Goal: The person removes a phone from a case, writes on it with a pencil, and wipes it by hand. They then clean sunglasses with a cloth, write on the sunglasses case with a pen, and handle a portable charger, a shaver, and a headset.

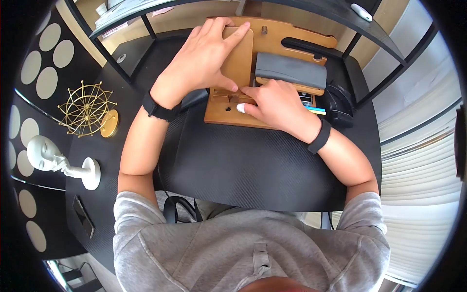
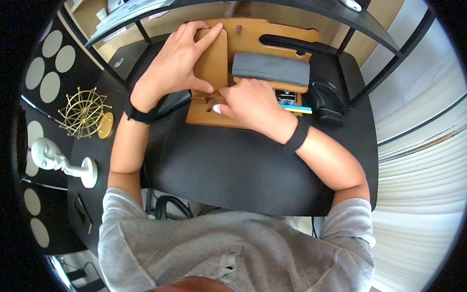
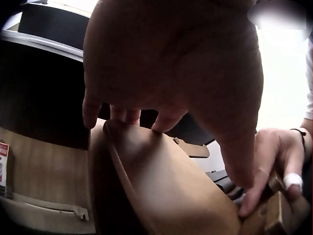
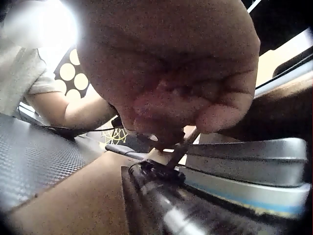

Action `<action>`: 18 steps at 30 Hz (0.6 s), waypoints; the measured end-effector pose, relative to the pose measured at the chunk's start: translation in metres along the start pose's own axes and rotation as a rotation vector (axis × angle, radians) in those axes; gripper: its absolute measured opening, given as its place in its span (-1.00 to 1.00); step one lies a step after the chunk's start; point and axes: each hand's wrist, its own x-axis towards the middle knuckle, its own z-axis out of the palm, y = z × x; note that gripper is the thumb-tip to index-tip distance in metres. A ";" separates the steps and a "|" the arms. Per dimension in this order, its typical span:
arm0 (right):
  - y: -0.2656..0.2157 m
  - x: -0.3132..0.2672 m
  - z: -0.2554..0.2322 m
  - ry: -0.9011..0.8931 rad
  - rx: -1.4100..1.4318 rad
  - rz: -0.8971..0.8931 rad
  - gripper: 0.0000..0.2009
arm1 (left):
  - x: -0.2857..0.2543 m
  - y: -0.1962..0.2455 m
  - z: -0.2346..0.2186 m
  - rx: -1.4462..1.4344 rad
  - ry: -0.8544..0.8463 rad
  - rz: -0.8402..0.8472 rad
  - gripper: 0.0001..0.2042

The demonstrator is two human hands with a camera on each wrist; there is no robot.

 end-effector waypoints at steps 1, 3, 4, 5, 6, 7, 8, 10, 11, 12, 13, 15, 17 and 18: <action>-0.001 0.000 0.000 0.011 0.008 0.005 -0.65 | 0.000 0.002 -0.001 0.035 -0.002 -0.008 0.19; -0.002 0.001 0.000 0.037 0.028 0.014 -0.67 | -0.002 0.005 -0.002 0.077 0.005 0.011 0.22; -0.001 0.003 -0.001 0.035 0.052 0.021 -0.67 | -0.002 0.004 -0.002 0.101 0.008 0.021 0.23; -0.001 0.003 -0.001 0.031 0.078 0.030 -0.67 | -0.001 0.004 -0.003 0.099 -0.009 0.025 0.24; 0.000 0.003 0.000 0.027 0.107 0.041 -0.67 | -0.001 0.003 -0.006 0.095 -0.028 0.029 0.26; 0.001 0.002 0.003 0.037 0.134 0.017 -0.70 | -0.001 0.003 -0.007 0.090 -0.048 0.033 0.27; 0.003 0.002 0.005 0.045 0.161 -0.007 -0.72 | -0.001 0.001 -0.008 0.076 -0.058 0.047 0.27; 0.002 0.002 0.008 0.054 0.185 -0.033 -0.75 | -0.002 -0.005 -0.008 0.044 -0.077 0.069 0.29; 0.001 0.002 0.008 0.058 0.181 -0.037 -0.76 | -0.003 -0.005 -0.010 0.036 -0.098 0.065 0.29; 0.001 0.002 0.008 0.064 0.175 -0.041 -0.76 | -0.003 -0.005 -0.012 0.030 -0.118 0.061 0.30; 0.001 0.002 0.009 0.045 0.174 -0.044 -0.77 | -0.003 -0.005 -0.013 0.024 -0.137 0.058 0.30; 0.002 0.002 0.009 0.010 0.170 -0.047 -0.78 | -0.005 -0.004 -0.013 0.023 -0.150 0.055 0.32; 0.001 0.003 0.005 0.001 0.148 -0.046 -0.78 | -0.006 -0.003 -0.015 0.040 -0.177 0.046 0.33; 0.001 0.002 0.004 -0.006 0.139 -0.045 -0.78 | -0.006 -0.001 -0.018 0.054 -0.200 0.036 0.34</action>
